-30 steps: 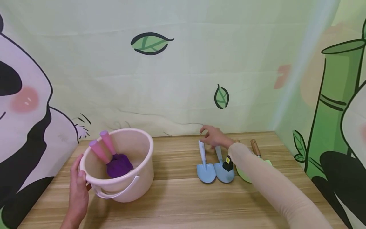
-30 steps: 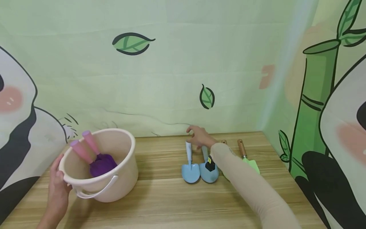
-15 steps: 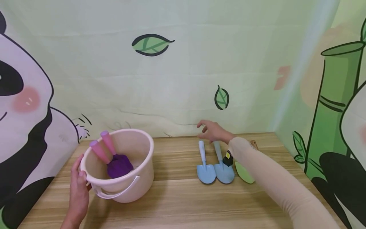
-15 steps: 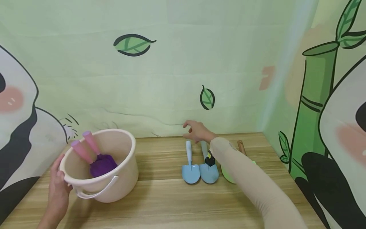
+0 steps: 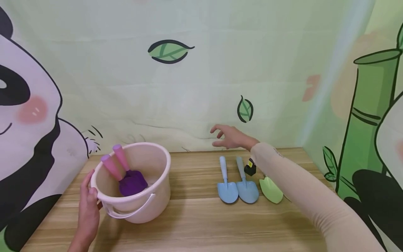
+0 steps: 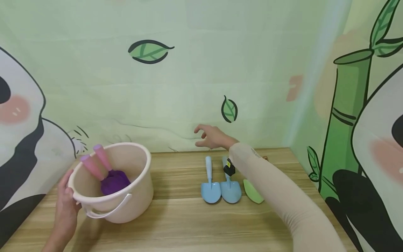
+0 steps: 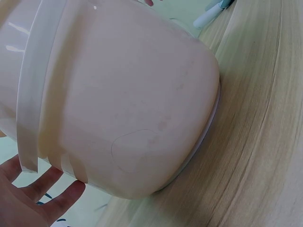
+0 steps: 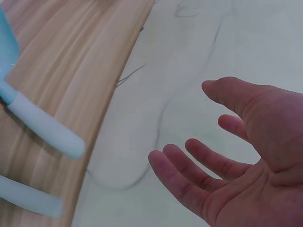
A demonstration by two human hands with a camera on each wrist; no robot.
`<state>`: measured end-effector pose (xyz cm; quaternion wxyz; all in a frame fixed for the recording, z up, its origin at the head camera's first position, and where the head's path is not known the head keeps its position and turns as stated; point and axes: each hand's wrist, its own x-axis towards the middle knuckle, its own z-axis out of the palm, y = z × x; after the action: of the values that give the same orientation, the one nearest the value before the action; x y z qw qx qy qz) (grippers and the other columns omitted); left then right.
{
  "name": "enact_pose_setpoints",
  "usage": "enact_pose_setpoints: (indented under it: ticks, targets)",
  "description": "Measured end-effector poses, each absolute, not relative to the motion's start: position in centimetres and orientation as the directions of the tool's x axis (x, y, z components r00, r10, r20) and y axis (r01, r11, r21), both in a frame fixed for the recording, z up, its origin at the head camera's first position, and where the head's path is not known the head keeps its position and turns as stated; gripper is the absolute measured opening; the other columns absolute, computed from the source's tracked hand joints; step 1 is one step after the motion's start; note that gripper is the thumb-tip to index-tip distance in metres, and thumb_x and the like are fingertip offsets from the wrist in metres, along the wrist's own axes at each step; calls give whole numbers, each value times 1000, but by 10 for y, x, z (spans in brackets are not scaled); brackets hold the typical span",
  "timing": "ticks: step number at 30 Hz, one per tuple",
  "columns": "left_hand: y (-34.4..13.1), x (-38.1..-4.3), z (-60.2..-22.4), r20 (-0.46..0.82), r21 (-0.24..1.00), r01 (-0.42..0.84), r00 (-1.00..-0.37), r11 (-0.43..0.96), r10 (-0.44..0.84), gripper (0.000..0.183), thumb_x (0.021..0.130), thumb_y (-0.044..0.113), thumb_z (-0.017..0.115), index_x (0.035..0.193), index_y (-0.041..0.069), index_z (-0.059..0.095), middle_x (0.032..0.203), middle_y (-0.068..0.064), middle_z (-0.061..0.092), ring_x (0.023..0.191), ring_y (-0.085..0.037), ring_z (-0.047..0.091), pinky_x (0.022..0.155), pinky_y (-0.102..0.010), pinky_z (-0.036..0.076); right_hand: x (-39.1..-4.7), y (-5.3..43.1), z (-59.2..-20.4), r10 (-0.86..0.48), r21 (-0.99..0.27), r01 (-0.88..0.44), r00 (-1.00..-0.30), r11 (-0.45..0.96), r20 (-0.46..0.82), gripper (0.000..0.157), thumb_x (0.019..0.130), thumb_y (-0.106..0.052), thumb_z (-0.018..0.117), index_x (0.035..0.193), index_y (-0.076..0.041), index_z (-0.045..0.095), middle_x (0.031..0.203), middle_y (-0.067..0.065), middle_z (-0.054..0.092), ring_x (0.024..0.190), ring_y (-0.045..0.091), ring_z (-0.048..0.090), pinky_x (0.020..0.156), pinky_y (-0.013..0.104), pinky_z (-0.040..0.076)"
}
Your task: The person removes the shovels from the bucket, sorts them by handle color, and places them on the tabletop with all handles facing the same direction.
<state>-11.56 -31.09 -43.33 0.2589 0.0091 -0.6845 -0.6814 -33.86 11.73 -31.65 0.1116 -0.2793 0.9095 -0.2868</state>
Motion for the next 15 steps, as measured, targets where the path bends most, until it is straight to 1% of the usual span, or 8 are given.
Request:
enact_pose_setpoints:
  ticks: [8,15]
  targets:
    - [-311,-115,-434,342,938,338,-864,78,-370,54,107,34,38,160,28,33,150,2,35,120,-15,47,80,-16,49,-337,105,-297,-622,-533,-510,-782,676,-41,55,97,-27,72,145,-17,47,140,21,56,105,31,67,86,41,56]
    - [-310,-115,-433,358,932,354,-858,82,-369,54,107,34,39,160,26,33,150,2,35,121,-17,46,80,-16,49,-335,96,-277,-656,-531,-547,-754,647,-23,56,97,-27,73,146,-20,46,140,20,56,107,29,67,86,41,56]
